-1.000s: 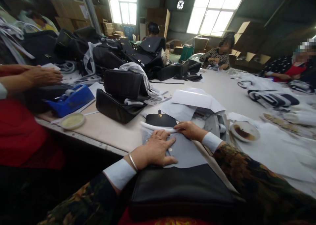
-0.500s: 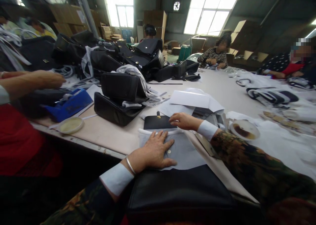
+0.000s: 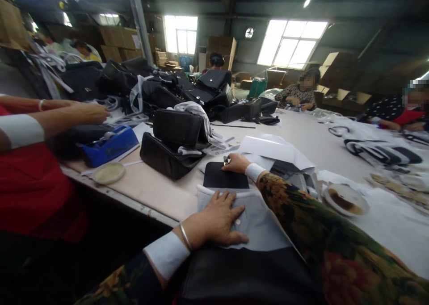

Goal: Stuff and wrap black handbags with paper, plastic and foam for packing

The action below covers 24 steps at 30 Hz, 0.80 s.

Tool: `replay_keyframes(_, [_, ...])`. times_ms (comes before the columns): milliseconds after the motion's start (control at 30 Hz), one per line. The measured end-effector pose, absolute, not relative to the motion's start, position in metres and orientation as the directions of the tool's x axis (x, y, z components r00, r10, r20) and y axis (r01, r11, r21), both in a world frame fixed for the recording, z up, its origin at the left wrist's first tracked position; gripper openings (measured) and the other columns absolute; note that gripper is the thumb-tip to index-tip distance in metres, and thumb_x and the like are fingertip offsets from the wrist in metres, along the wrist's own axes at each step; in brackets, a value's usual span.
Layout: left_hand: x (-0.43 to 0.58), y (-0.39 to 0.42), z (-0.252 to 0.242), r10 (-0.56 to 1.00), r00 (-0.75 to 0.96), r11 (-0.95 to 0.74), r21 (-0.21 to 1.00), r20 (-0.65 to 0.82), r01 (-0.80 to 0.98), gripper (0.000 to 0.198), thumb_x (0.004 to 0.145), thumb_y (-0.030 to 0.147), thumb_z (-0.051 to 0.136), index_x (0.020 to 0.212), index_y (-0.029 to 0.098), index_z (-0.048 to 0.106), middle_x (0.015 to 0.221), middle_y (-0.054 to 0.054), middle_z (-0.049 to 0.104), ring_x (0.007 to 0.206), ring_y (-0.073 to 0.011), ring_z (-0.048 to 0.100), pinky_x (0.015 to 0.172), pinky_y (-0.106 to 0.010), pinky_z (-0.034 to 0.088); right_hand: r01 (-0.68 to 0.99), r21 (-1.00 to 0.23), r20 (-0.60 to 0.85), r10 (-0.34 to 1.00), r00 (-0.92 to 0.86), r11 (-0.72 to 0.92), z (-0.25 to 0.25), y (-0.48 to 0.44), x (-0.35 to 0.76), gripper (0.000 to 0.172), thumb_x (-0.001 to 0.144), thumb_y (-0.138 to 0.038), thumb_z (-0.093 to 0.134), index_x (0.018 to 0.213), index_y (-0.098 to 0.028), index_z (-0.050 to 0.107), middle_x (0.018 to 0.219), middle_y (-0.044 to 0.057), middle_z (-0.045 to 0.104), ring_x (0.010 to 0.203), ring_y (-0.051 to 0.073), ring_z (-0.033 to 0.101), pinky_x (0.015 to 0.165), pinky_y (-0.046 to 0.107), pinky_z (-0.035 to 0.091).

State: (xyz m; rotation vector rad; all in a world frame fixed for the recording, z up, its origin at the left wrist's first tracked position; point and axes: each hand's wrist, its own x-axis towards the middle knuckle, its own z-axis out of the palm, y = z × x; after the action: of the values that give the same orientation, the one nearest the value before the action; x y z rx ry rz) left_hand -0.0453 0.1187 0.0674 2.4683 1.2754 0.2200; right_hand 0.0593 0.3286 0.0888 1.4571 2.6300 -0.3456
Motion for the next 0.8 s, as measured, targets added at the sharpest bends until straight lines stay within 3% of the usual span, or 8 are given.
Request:
replay_keyframes(100, [-0.045,0.119,0.067,0.811,0.584,-0.53,0.385,-0.031,0.756,0.093,0.08,0.08,0.045,0.151,0.021,0.038,0.158,-0.025,0.03,0.145,-0.0466,0.026,0.115,-0.065,0.018,0.817,-0.171,-0.18,0.798,-0.575,0.551,0.117,0.325,0.071,0.043,0.077,-0.049,0.072,0.105,-0.015,0.072,0.1,0.011,0.074,0.092,0.025,0.069,0.073,0.027,0.049])
replay_keyframes(200, [-0.045,0.12,0.067,0.809,0.587,-0.534,0.382,-0.028,0.754,0.093,0.08,0.08,0.046,0.15,0.02,0.04,0.158,-0.024,0.03,0.145,-0.0467,0.026,0.114,-0.066,0.018,0.756,-0.182,-0.175,0.736,-0.654,0.629,0.14,0.308,0.082,0.03,0.074,-0.041,0.076,0.097,-0.022,0.076,0.089,0.004,0.075,0.088,0.023,0.068,0.075,0.026,0.047])
replay_keyframes(333, [-0.043,0.121,0.065,0.814,0.581,-0.539,0.356,-0.014,0.763,0.092,0.08,0.08,0.046,0.151,0.023,0.04,0.158,-0.021,0.032,0.144,-0.0458,0.028,0.113,-0.064,0.02,0.586,-0.265,-0.168,0.562,-0.81,0.765,0.151,0.28,0.087,0.027,0.075,-0.028,0.075,0.101,-0.023,0.077,0.092,0.002,0.076,0.086,0.02,0.067,0.075,0.024,0.045])
replay_keyframes(500, [-0.044,0.12,0.062,0.815,0.58,-0.536,0.361,-0.015,0.763,0.092,0.08,0.081,0.044,0.151,0.023,0.04,0.156,-0.021,0.036,0.139,-0.045,0.037,0.111,-0.061,0.026,0.531,-0.377,-0.158,0.512,-0.844,0.759,0.144,0.254,0.095,0.013,0.082,-0.021,0.064,0.084,-0.016,0.076,0.071,0.002,0.072,0.064,0.015,0.062,0.061,0.024,0.042])
replay_keyframes(700, [-0.048,0.115,0.061,0.797,0.599,-0.574,0.398,0.074,0.715,0.085,0.083,0.074,0.05,0.146,0.018,0.047,0.146,-0.02,0.049,0.13,-0.0415,0.047,0.109,-0.052,0.033,0.499,-0.677,-0.071,0.626,-0.777,0.542,0.109,0.219,0.131,0.018,0.083,-0.028,0.063,0.088,-0.017,0.076,0.081,0.002,0.076,0.075,0.019,0.068,0.07,0.027,0.05])
replay_keyframes(800, [-0.051,0.115,0.062,0.786,0.611,-0.585,0.439,0.098,0.682,0.077,0.083,0.069,0.054,0.141,0.019,0.053,0.144,-0.019,0.052,0.129,-0.042,0.049,0.107,-0.052,0.036,0.484,-0.751,-0.026,0.712,-0.702,0.45,0.088,0.202,0.145,0.019,0.082,-0.032,0.064,0.089,-0.02,0.076,0.086,0.003,0.077,0.082,0.022,0.07,0.076,0.03,0.053])
